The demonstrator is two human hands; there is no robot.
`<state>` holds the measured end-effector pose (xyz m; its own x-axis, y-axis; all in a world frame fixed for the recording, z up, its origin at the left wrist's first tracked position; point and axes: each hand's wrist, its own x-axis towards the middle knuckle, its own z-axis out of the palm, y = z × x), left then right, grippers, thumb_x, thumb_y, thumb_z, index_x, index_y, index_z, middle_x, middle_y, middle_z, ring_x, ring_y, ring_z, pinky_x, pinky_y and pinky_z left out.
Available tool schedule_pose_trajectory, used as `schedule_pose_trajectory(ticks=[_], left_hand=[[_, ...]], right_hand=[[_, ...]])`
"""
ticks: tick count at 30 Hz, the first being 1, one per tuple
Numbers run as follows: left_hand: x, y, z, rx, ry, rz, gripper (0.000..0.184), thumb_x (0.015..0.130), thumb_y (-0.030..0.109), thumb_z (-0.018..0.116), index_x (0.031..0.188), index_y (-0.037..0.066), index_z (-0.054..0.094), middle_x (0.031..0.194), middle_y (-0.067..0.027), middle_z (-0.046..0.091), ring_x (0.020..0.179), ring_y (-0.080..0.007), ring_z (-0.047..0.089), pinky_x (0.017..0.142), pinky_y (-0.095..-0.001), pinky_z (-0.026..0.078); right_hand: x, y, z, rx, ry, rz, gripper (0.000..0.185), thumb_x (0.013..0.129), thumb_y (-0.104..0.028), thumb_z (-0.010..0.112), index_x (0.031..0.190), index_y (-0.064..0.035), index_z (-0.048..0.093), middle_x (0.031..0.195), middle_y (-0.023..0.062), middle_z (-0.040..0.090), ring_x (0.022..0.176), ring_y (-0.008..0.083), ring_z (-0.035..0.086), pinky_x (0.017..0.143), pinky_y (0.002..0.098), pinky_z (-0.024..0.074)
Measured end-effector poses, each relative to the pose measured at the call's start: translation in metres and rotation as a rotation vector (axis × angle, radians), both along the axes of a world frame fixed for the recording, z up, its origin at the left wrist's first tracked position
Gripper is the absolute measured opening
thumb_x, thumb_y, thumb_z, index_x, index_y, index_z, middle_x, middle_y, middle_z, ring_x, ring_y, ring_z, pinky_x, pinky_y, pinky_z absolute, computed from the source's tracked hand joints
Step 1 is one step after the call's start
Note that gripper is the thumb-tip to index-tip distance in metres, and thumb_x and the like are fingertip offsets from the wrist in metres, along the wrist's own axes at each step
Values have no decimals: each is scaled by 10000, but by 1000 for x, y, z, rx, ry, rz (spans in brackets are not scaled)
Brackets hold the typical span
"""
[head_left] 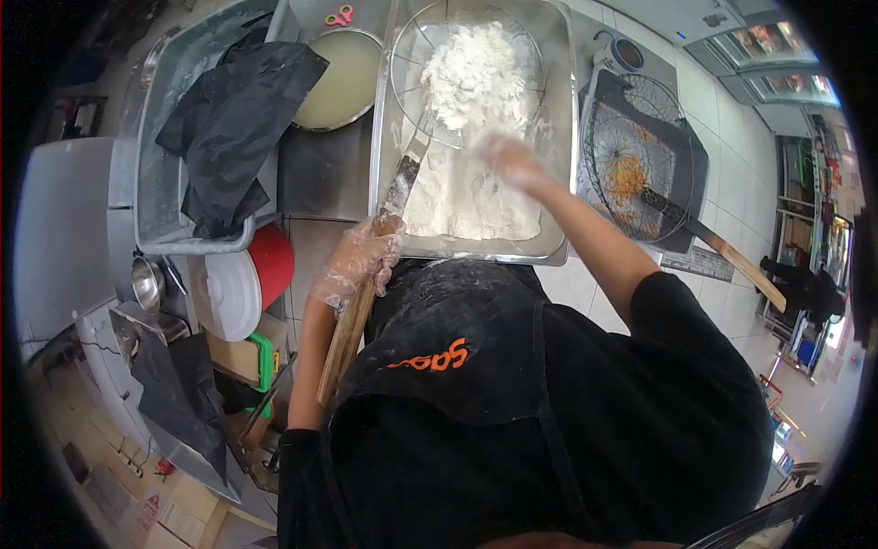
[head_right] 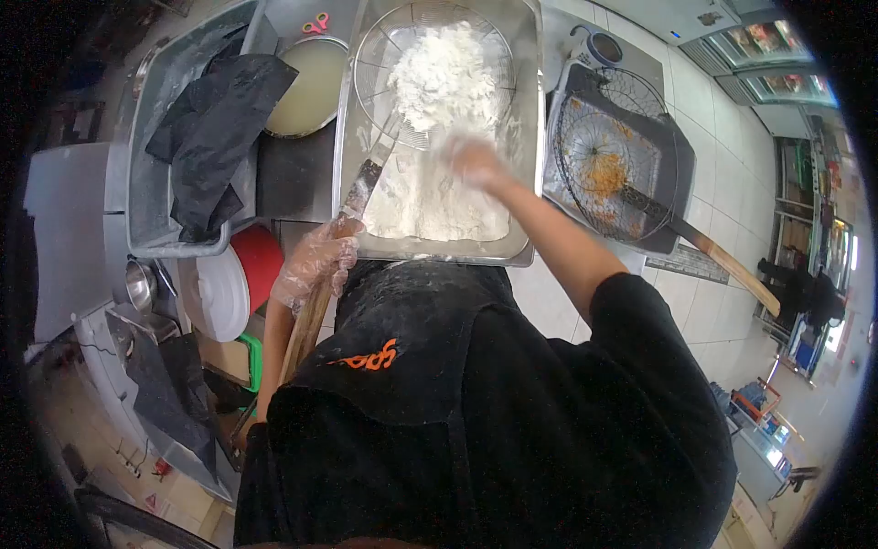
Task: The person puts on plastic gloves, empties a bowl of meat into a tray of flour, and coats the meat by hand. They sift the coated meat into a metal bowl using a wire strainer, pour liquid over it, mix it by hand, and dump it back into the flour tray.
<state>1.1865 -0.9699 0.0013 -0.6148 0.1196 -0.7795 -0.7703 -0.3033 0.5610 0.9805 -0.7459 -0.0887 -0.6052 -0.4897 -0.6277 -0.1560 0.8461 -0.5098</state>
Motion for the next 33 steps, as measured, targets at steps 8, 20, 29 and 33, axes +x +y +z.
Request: schedule_pose_trajectory(ticks=[8, 20, 29, 33], left_hand=[[1, -2, -7, 32, -22, 8, 391, 871, 146, 590, 1233, 52, 478, 657, -2, 496, 435, -100, 466, 367, -246, 399], [0, -5, -3, 33, -13, -15, 366, 874, 165, 596, 1218, 79, 504, 679, 3, 491, 451, -87, 471, 380, -243, 410], [4, -6, -7, 35, 42, -21, 388, 887, 195, 601, 1235, 65, 493, 675, 1, 488, 442, -89, 469, 380, -240, 423], [3, -7, -9, 53, 43, -29, 402, 882, 201, 616, 1235, 58, 486, 674, -3, 488, 433, -94, 466, 377, -241, 424]], right_hand=[[34, -64, -62, -71, -20, 388, 768, 883, -530, 529, 1396, -1, 312, 1389, 239, 391, 1116, 291, 529, 975, 436, 404], [89, -65, -27, -105, -334, 483, 716, 917, -529, 436, 1375, 15, 357, 1430, 228, 343, 1266, 357, 412, 1087, 374, 315], [-7, -41, 57, -217, -564, -180, 864, 860, -524, 540, 1433, 32, 212, 1485, 250, 222, 1399, 342, 196, 1133, 449, 225], [-32, -24, 68, -379, -232, -395, 910, 855, -542, 562, 1408, 87, 206, 1399, 281, 364, 1295, 360, 394, 1063, 434, 350]])
